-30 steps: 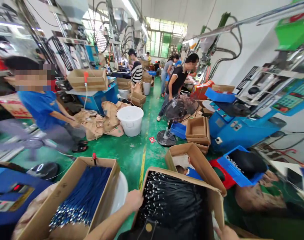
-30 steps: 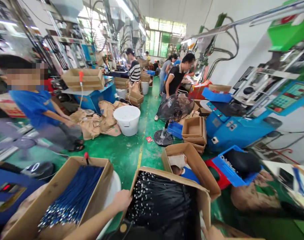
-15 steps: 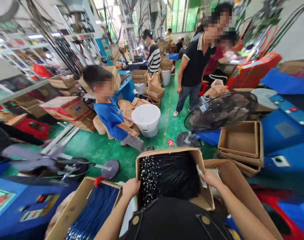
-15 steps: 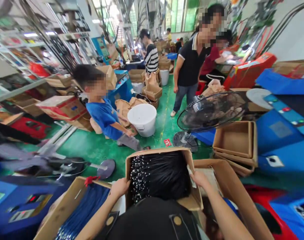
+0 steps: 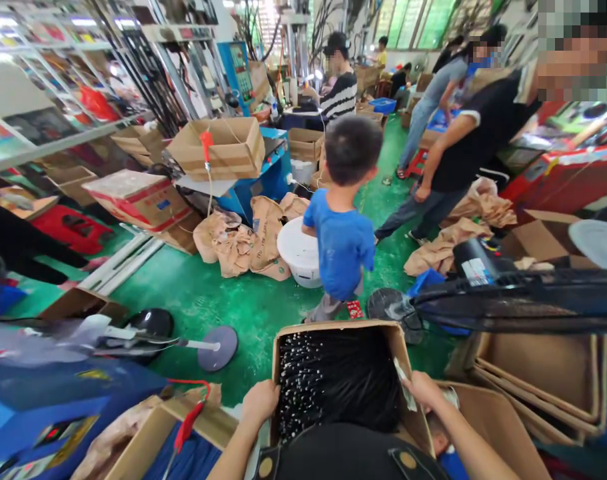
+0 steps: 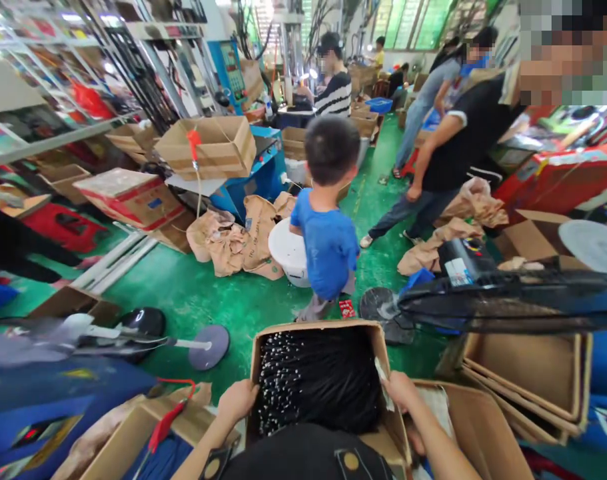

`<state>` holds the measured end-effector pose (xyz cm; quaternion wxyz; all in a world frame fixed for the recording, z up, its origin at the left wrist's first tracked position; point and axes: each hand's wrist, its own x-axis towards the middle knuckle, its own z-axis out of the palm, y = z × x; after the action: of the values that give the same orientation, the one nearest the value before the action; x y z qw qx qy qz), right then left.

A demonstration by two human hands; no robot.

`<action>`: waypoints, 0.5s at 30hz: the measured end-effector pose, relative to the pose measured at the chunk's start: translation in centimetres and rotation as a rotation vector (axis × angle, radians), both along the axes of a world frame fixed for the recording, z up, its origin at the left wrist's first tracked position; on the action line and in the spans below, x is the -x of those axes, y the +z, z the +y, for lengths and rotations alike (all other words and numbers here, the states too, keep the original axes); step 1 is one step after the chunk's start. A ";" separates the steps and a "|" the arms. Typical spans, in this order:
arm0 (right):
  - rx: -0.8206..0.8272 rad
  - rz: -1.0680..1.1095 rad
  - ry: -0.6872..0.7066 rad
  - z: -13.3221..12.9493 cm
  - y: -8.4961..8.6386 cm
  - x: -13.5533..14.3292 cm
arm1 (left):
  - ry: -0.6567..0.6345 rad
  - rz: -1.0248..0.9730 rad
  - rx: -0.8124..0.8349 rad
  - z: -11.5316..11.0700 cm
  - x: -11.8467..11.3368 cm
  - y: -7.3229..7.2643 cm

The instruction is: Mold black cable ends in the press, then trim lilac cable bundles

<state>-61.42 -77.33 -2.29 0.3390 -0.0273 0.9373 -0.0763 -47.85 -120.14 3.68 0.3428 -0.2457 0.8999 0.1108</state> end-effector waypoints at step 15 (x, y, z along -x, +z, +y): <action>-0.053 0.045 0.020 -11.8 2.2 15.2 | -0.042 0.039 -0.057 -13.6 16.2 -0.5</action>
<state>-76.63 -89.10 -0.12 0.3192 -0.0296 0.9460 -0.0474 -64.01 -133.78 3.19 0.3344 -0.2148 0.9078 0.1341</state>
